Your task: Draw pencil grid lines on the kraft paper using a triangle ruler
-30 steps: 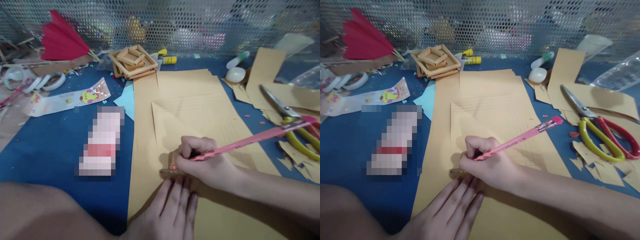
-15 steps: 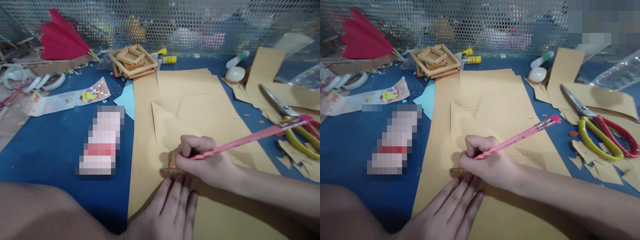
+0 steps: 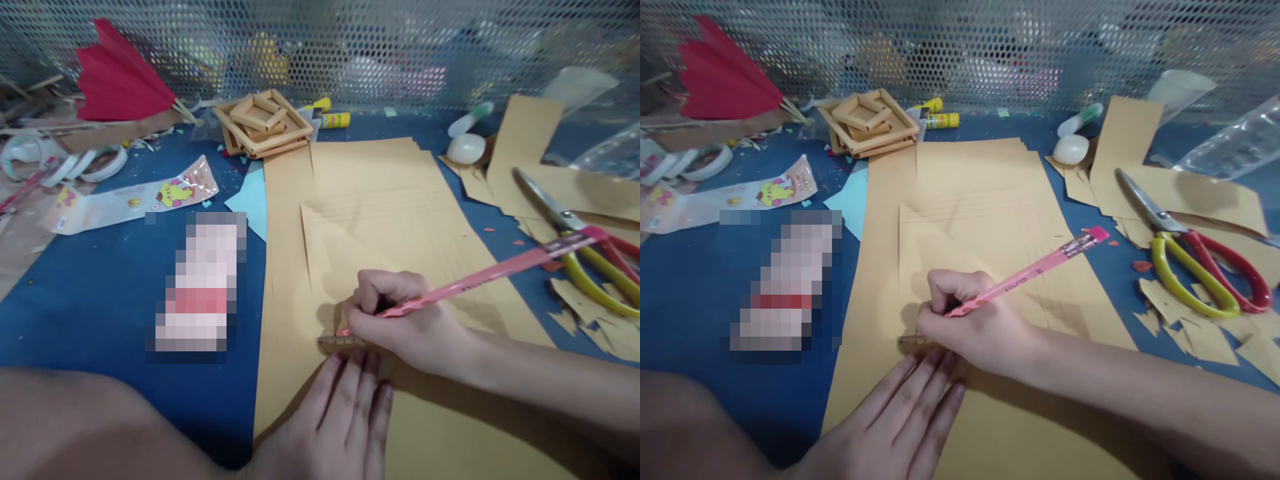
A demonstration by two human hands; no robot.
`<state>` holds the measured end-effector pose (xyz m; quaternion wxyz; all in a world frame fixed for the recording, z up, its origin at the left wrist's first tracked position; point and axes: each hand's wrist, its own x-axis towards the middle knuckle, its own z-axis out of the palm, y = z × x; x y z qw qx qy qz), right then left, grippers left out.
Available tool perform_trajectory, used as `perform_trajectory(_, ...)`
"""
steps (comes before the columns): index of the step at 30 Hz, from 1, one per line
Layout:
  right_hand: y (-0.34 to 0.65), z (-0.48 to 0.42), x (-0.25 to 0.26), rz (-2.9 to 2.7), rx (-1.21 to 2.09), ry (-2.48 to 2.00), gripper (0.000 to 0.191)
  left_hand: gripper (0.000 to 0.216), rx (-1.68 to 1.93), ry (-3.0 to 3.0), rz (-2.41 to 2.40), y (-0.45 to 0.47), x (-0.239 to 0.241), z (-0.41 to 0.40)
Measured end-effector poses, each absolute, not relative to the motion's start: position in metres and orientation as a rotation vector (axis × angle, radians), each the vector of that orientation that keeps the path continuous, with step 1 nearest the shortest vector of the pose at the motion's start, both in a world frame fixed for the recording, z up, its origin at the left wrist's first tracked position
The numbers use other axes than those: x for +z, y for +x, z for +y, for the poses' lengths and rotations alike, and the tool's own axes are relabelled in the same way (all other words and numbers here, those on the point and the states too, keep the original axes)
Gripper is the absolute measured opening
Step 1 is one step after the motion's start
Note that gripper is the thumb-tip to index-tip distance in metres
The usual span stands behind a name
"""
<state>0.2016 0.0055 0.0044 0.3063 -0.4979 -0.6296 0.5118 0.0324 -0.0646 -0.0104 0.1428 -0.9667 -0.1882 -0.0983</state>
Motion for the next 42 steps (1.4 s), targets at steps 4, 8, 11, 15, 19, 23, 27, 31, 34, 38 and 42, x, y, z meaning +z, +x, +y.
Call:
perform_trajectory(4, 0.205, 0.006, 0.004, -1.618, 1.327, -1.305, 0.031, 0.041, -0.291, -2.775, -0.532, 0.0321, -0.0097, -0.0645)
perform_trajectory(8, 0.2081, 0.0059, 0.0024, -1.638, 1.31, -1.312, 0.032, 0.042, -0.278, -2.772, -0.525, 0.0316, -0.0102, -0.0647)
perform_trajectory(11, 0.2086, 0.0056, 0.0008, -1.661, 1.313, -1.307, 0.032, 0.042, -0.291, -2.771, -0.531, 0.0311, -0.0108, -0.0646)
perform_trajectory(15, 0.2084, 0.0059, -0.0003, -1.662, 1.318, -1.296, 0.033, 0.042, -0.291, -2.774, -0.54, 0.0309, -0.0111, -0.0648)
perform_trajectory(19, 0.2086, 0.0061, -0.0008, -1.661, 1.324, -1.289, 0.033, 0.043, -0.278, -2.78, -0.536, 0.0307, -0.0116, -0.0654)
perform_trajectory(23, 0.2086, 0.0058, -0.0009, -1.653, 1.336, -1.295, 0.033, 0.042, -0.294, -2.78, -0.533, 0.031, -0.0111, -0.0645)
perform_trajectory(27, 0.2085, 0.0057, -0.0004, -1.637, 1.336, -1.302, 0.033, 0.041, -0.32, -2.781, -0.539, 0.0318, -0.0092, -0.0637)
perform_trajectory(31, 0.208, 0.0057, 0.0002, -1.637, 1.332, -1.295, 0.033, 0.042, -0.319, -2.789, -0.539, 0.0323, -0.0078, -0.0638)
perform_trajectory(34, 0.2073, 0.0063, 0.0005, -1.64, 1.327, -1.298, 0.033, 0.043, -0.328, -2.794, -0.537, 0.032, -0.0085, -0.0638)
perform_trajectory(38, 0.2077, 0.0081, 0.0023, -1.595, 1.336, -1.273, 0.033, 0.044, -0.332, -2.795, -0.542, 0.0313, -0.0098, -0.064)
perform_trajectory(42, 0.2097, 0.0096, 0.0047, -1.529, 1.373, -1.24, 0.034, 0.042, -0.328, -2.788, -0.537, 0.0316, -0.0089, -0.0632)
